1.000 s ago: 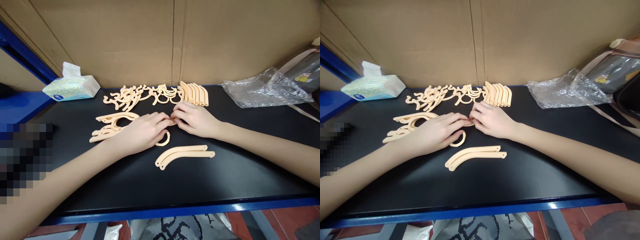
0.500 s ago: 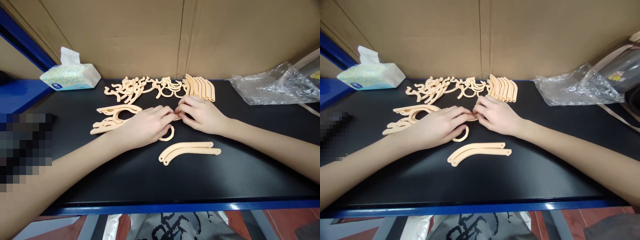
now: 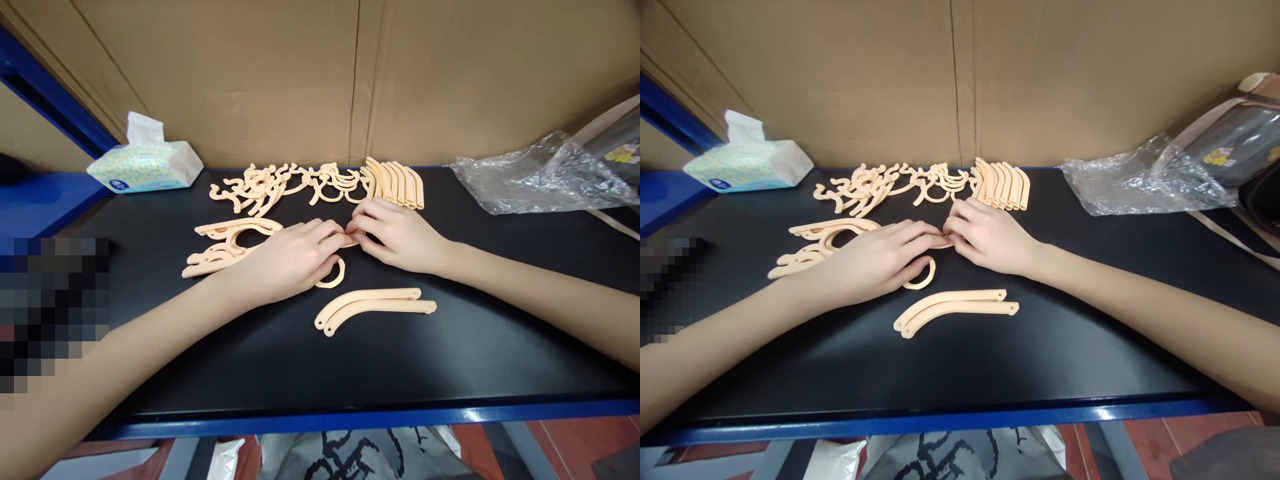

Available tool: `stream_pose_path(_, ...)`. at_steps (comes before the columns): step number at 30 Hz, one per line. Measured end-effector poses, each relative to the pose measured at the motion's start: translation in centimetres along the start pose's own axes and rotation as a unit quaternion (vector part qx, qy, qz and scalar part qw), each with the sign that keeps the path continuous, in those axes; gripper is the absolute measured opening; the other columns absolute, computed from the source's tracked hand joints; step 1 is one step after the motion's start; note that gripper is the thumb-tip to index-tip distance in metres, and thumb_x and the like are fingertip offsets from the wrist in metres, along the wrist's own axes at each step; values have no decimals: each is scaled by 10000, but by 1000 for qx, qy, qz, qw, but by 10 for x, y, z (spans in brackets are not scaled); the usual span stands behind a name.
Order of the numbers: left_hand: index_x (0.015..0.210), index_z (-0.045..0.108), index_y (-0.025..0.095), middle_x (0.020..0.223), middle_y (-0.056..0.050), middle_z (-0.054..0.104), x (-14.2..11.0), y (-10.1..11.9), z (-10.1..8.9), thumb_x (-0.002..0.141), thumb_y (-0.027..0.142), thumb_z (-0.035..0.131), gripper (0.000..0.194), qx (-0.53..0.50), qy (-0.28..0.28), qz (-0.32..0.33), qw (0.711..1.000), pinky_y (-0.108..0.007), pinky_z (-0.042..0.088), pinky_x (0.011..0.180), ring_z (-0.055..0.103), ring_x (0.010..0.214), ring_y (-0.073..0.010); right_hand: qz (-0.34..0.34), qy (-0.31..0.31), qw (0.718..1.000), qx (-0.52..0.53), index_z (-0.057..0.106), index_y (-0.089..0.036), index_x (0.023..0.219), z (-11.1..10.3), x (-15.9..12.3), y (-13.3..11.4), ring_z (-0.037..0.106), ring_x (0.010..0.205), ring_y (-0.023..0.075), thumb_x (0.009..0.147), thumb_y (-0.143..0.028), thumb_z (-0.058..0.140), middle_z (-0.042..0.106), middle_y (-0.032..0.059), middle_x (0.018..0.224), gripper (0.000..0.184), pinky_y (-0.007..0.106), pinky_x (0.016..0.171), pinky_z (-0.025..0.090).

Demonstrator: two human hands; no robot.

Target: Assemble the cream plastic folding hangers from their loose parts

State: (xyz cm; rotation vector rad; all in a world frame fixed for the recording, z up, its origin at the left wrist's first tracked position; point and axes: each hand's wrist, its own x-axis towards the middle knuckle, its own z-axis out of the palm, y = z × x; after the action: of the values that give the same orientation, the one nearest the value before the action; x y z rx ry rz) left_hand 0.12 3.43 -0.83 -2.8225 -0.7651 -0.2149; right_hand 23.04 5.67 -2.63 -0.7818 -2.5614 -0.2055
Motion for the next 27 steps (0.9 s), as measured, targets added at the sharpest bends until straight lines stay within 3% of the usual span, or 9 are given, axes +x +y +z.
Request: stream_pose_path(27, 1267, 533, 142, 1204, -100, 587, 0, 0, -2, 991, 213, 413, 310, 0, -12, -5, 1000, -372, 510, 901, 594, 1039, -224, 5, -4, 1000, 6, 640, -145, 934, -1, 1, -1, 561, 867, 210, 968, -229, 403, 601, 100, 950, 254, 344, 766, 468)
